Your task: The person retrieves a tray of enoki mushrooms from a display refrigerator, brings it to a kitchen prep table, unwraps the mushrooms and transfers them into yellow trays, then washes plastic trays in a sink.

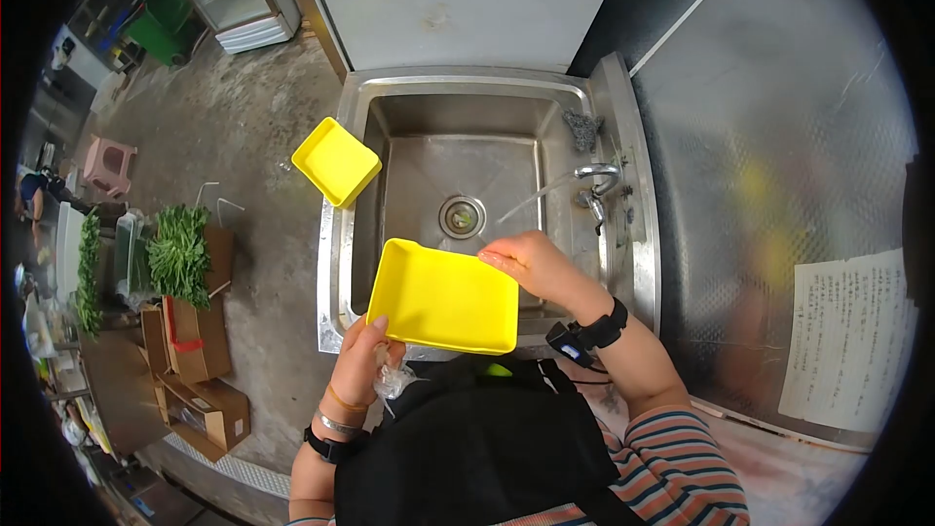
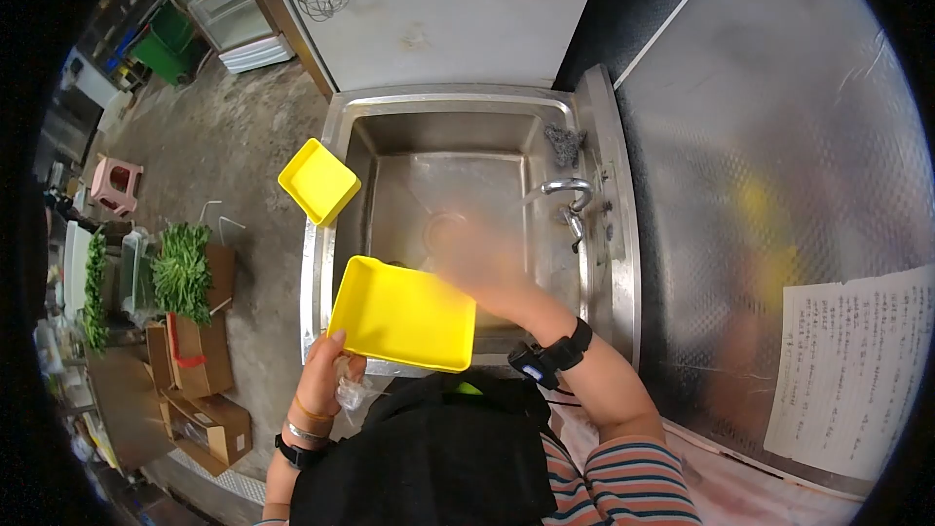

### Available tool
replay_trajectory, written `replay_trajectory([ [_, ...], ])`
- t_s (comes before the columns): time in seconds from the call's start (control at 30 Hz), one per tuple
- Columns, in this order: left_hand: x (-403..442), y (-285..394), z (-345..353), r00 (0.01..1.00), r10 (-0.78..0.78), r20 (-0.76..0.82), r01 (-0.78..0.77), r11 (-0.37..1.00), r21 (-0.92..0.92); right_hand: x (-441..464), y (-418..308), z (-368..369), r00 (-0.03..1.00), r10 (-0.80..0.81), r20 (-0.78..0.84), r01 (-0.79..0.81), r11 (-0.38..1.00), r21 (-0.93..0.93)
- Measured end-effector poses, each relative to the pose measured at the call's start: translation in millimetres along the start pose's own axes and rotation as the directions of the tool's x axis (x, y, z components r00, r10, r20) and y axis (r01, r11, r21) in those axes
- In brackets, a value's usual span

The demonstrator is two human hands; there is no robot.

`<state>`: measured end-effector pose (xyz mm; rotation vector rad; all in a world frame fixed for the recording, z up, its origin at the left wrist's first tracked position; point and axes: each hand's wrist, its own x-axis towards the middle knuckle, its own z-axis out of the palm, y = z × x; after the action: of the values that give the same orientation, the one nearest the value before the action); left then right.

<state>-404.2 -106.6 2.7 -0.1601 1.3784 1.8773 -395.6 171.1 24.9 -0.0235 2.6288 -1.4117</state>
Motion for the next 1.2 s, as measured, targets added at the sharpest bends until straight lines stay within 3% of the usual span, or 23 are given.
replay_trajectory([
  [0.1, 2, -2, -4, 1.000, -0.004, 0.002, 0.004, 0.999, -0.036, 0, 5, 1, 0.994, 0.100, 0.049, -0.105, 0.988, 0.113],
  [0.13, 2, -3, -6, 1.000, -0.008, 0.010, 0.008, 1.000, -0.029, 0, 21, 7, 0.999, 0.034, -0.001, -0.033, 0.959, 0.282],
  [0.2, 1, -3, -7, 1.000, -0.010, 0.016, 0.011, 1.000, -0.025, -5, 34, 12, 0.998, -0.024, -0.056, 0.046, 0.898, 0.437],
  [0.3, -3, 5, 3, 0.999, 0.009, -0.036, -0.009, 1.000, 0.006, -8, 32, 12, 0.992, -0.125, -0.011, 0.123, 0.955, 0.271],
  [0.37, -7, 11, 13, 0.999, 0.019, -0.040, -0.013, 0.989, 0.149, -8, 24, 10, 1.000, -0.010, 0.021, 0.005, 0.976, 0.216],
  [0.4, -9, 12, 14, 0.999, 0.020, -0.038, -0.015, 0.989, 0.148, -9, 26, 10, 0.999, 0.029, 0.030, -0.034, 0.980, 0.196],
  [0.5, -9, 12, 9, 1.000, 0.001, -0.004, -0.001, 0.986, 0.168, -8, 43, 18, 0.995, -0.098, 0.037, 0.095, 0.993, 0.070],
  [0.57, -5, 4, 0, 0.999, -0.013, -0.029, 0.014, 0.999, 0.048, -11, 29, 15, 0.996, -0.041, 0.082, 0.040, 0.999, 0.014],
  [0.9, -9, 4, 6, 0.997, 0.049, -0.053, -0.044, 0.993, 0.107, -16, 43, 20, 0.990, -0.087, 0.111, 0.075, 0.991, 0.107],
  [1.0, -8, 1, 4, 1.000, 0.019, -0.023, -0.018, 0.999, 0.044, -17, 50, 24, 0.994, 0.013, 0.106, -0.010, 1.000, -0.023],
  [1.07, -6, 0, 2, 1.000, 0.009, -0.007, -0.009, 1.000, 0.020, -16, 57, 26, 0.994, -0.078, 0.073, 0.077, 0.997, 0.010],
  [1.2, -3, 7, 13, 0.997, 0.053, -0.053, -0.049, 0.996, 0.078, -18, 60, 27, 0.994, -0.066, 0.091, 0.046, 0.979, 0.199],
])
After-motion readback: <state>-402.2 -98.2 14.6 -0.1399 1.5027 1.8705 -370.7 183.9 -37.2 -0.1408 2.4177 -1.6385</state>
